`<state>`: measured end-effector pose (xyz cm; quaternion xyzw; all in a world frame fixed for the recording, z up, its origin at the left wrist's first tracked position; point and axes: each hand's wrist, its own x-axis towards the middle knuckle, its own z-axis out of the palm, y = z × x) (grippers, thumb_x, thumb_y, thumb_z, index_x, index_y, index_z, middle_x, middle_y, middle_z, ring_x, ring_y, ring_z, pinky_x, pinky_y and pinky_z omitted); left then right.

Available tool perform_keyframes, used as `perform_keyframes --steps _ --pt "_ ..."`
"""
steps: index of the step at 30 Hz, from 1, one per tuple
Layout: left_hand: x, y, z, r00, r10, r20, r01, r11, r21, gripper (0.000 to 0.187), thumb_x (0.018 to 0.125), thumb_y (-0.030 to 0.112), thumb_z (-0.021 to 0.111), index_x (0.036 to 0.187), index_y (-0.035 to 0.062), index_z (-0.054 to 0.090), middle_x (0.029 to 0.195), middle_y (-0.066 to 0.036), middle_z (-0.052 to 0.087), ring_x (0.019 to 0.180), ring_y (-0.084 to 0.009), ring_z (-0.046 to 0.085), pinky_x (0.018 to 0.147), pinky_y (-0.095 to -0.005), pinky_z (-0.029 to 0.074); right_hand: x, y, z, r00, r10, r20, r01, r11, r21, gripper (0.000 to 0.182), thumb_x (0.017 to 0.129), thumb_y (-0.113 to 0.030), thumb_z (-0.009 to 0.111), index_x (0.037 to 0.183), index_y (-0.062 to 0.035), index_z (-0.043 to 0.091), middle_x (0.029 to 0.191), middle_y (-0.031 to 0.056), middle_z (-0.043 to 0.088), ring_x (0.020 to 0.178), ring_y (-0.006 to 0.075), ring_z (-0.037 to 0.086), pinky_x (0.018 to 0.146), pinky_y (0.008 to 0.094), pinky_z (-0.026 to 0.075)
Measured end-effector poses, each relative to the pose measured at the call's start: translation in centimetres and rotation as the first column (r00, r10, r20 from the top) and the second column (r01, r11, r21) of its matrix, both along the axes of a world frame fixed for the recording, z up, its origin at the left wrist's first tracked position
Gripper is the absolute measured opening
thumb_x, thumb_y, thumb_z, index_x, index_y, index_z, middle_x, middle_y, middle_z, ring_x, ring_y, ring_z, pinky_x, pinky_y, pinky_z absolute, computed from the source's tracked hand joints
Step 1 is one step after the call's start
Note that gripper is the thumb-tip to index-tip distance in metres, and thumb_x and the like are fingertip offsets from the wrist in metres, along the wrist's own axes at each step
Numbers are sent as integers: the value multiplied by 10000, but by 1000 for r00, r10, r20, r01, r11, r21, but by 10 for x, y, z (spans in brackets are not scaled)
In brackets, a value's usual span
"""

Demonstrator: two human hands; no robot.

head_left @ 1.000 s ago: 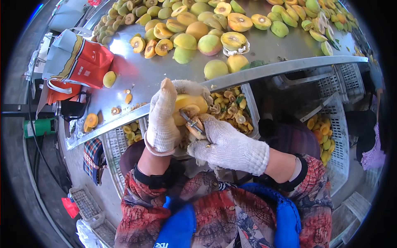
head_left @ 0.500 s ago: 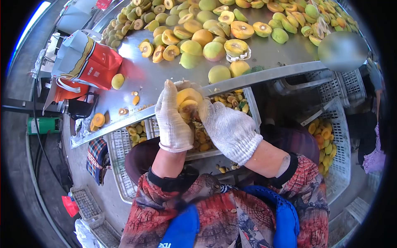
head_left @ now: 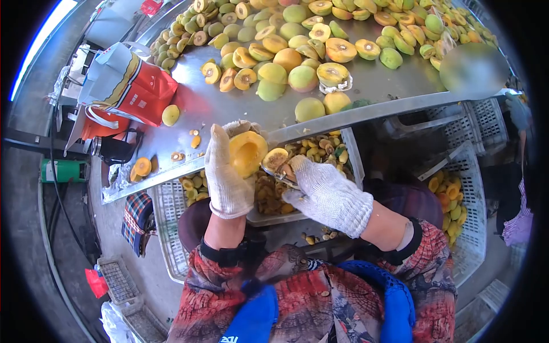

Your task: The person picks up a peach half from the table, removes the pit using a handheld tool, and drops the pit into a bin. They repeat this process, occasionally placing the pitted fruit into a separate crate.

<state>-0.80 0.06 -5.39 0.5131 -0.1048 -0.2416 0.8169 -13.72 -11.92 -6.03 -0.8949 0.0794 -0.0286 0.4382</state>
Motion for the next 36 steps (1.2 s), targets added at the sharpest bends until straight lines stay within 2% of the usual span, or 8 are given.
perform_keyframes --steps 10,14,18,28,32,33,35,36 --pt "-22 -9 4 959 -146 244 85 967 242 499 956 468 478 1041 -10 595 994 -169 638 829 -236 640 724 -332 534 5 22 -9 990 -40 135 -8 940 342 313 832 -195 624 1035 -3 484 807 250 606 809 445 606 687 481 506" --pt "-20 -9 9 987 -107 124 93 989 111 481 961 449 481 1054 -9 598 981 -136 645 894 -228 631 811 -348 515 -1 0 9 875 471 -110 -115 425 898 315 820 -213 647 1009 6 521 825 239 606 829 444 607 699 455 509" --pt "-9 -3 10 997 -33 77 32 999 12 489 963 448 480 1064 -17 592 990 -134 648 915 -228 630 836 -350 509 2 -3 7 974 202 -100 -182 967 180 318 837 -211 603 1020 24 492 864 269 596 818 430 603 712 456 507" --pt "-13 9 13 955 -54 293 -18 971 240 467 968 444 469 1029 2 607 976 -124 641 912 -213 619 825 -333 497 7 30 -17 970 81 230 -55 991 -118 319 848 -231 589 1072 -21 499 875 203 610 801 399 617 677 471 512" --pt "0 37 27 917 50 396 -189 928 320 402 969 377 499 1018 -1 628 957 -94 648 875 -163 609 794 -291 485 2 21 -13 965 258 57 -240 946 -219 301 833 -212 573 1083 -51 526 891 181 601 748 356 637 647 433 532" --pt "4 49 40 908 101 407 -252 907 338 248 949 233 555 1006 9 645 909 -18 616 821 -102 569 739 -234 456 -1 17 0 973 225 -46 -230 947 -225 283 835 -212 571 1075 -67 530 878 173 603 702 342 641 595 432 531" --pt "41 103 41 786 -148 600 -430 567 703 209 886 200 614 956 8 656 902 -66 639 792 -161 599 725 -299 473 -3 12 1 975 201 -95 -218 946 -239 280 841 -222 572 1071 -69 530 864 171 606 691 347 642 570 436 527" --pt "60 122 51 424 -659 621 -673 229 703 250 812 209 670 961 9 662 976 -147 646 856 -275 625 783 -360 478 -4 11 1 976 183 -118 -207 947 -244 279 844 -227 572 1070 -70 529 858 170 607 685 349 643 557 437 525"
